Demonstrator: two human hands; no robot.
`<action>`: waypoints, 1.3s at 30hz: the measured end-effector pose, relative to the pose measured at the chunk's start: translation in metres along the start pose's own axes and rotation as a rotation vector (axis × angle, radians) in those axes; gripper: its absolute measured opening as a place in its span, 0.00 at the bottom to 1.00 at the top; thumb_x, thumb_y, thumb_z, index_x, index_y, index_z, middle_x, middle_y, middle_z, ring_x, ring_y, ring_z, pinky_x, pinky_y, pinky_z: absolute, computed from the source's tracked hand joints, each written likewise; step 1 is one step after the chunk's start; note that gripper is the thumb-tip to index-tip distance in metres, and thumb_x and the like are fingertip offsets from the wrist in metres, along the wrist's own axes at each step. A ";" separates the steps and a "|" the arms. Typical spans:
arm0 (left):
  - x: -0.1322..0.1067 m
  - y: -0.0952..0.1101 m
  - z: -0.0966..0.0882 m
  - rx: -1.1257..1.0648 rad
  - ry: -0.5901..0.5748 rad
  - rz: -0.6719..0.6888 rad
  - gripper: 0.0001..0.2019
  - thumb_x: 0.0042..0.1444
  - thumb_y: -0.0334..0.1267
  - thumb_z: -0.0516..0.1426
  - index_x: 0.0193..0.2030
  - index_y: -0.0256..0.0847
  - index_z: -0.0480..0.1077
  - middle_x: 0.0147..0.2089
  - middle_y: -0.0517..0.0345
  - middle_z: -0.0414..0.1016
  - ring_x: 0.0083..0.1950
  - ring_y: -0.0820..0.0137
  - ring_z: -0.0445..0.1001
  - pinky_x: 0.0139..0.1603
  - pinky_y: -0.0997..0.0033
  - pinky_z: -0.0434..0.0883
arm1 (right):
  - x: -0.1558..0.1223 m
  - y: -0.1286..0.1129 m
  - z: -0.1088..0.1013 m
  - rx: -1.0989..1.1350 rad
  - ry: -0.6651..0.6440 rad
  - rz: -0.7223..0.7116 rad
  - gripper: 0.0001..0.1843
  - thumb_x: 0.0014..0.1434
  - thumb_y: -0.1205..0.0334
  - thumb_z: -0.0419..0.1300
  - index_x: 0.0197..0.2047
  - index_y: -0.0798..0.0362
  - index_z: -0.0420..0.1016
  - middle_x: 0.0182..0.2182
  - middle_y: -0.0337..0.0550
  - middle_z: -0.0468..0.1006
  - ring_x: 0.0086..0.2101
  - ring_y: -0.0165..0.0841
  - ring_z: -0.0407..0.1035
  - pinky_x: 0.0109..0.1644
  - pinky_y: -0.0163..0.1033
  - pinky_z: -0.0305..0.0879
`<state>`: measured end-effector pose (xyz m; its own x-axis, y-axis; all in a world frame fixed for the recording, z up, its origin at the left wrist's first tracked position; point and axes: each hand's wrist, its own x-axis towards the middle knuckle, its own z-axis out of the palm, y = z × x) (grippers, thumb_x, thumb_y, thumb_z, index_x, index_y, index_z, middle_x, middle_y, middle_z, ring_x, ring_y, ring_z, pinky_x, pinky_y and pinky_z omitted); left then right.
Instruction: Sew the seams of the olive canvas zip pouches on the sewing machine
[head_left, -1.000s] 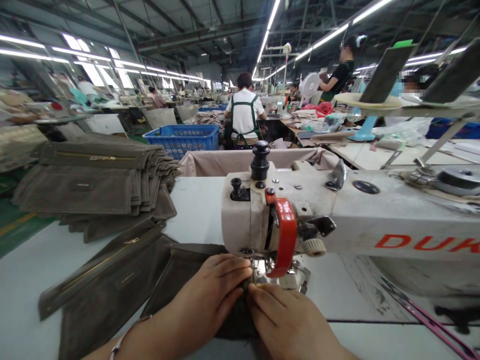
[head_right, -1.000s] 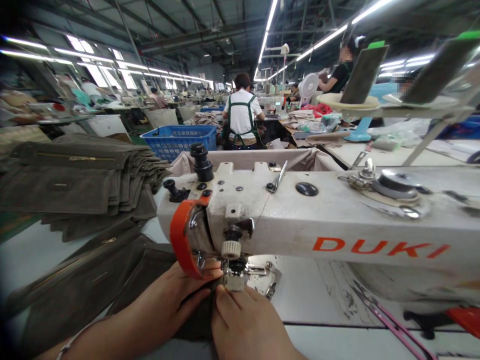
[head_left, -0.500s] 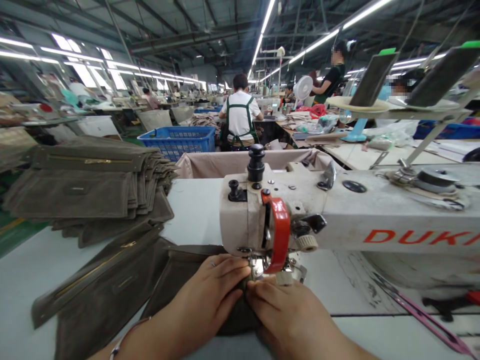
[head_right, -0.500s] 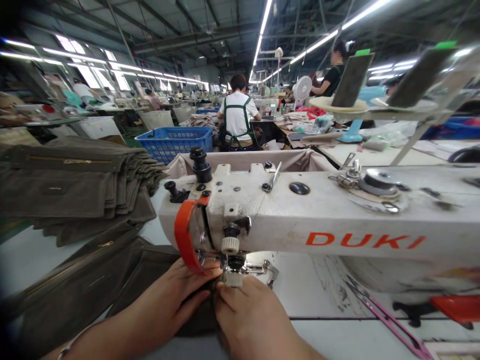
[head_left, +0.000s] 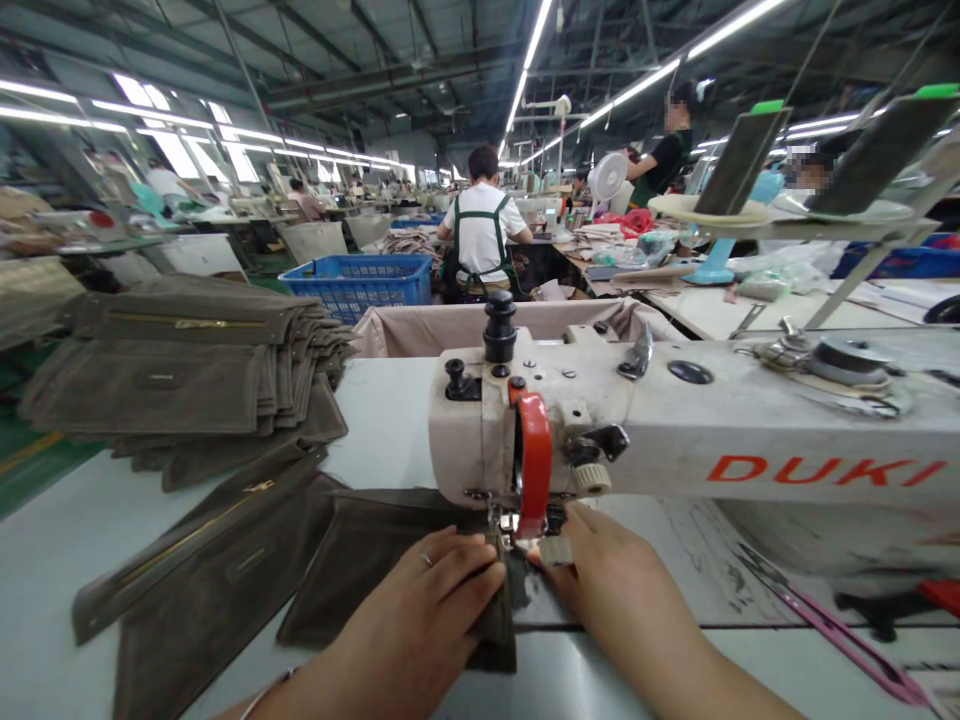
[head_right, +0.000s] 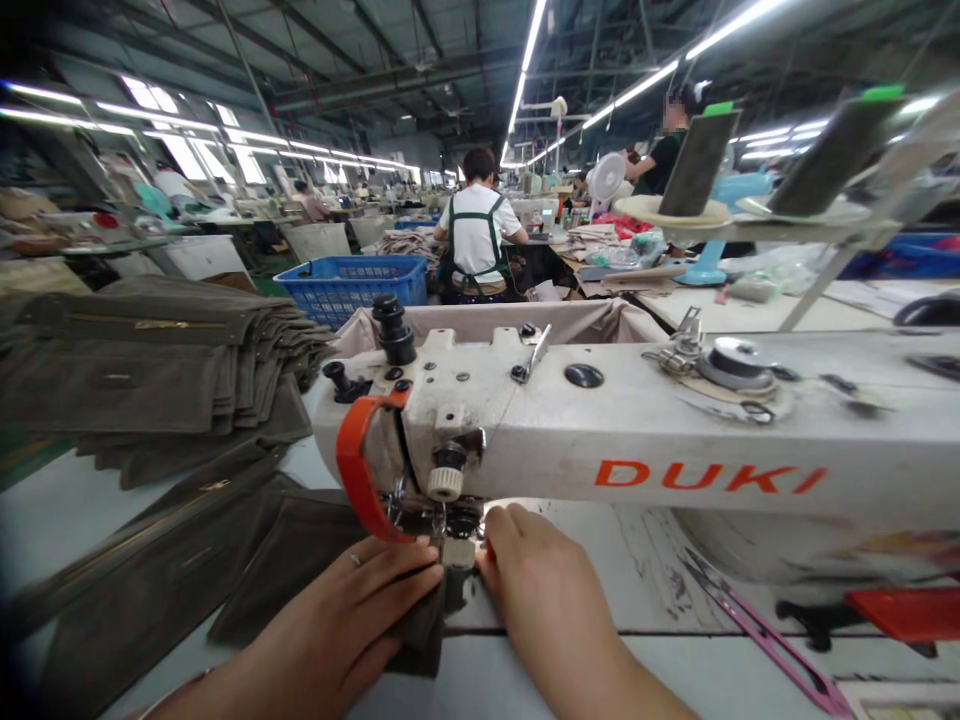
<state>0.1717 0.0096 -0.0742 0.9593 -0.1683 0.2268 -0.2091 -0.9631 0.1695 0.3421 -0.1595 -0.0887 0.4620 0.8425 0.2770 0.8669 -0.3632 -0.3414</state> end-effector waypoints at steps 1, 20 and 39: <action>0.000 -0.001 0.000 0.010 0.006 0.004 0.27 0.53 0.22 0.51 0.61 0.40 0.65 0.60 0.51 0.73 0.61 0.63 0.70 0.66 0.57 0.65 | 0.000 -0.004 0.000 0.011 0.012 -0.061 0.03 0.60 0.69 0.57 0.38 0.53 0.71 0.34 0.45 0.75 0.34 0.39 0.71 0.38 0.43 0.69; 0.013 -0.010 -0.004 -0.005 -0.099 0.083 0.22 0.59 0.22 0.52 0.61 0.36 0.63 0.59 0.52 0.72 0.64 0.65 0.66 0.69 0.65 0.59 | -0.013 -0.017 0.018 0.162 -0.031 -0.651 0.09 0.64 0.69 0.55 0.42 0.52 0.76 0.32 0.41 0.77 0.37 0.33 0.72 0.42 0.35 0.71; 0.006 -0.014 0.001 -0.049 0.110 0.157 0.10 0.68 0.28 0.49 0.48 0.38 0.70 0.47 0.54 0.77 0.50 0.71 0.74 0.55 0.69 0.72 | -0.005 -0.012 -0.027 0.362 -0.264 -0.414 0.13 0.61 0.73 0.54 0.41 0.50 0.78 0.40 0.40 0.79 0.44 0.35 0.71 0.52 0.43 0.64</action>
<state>0.1801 0.0218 -0.0760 0.8882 -0.2894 0.3568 -0.3662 -0.9150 0.1695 0.3349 -0.1697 -0.0621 -0.0022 0.9717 0.2360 0.8248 0.1352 -0.5490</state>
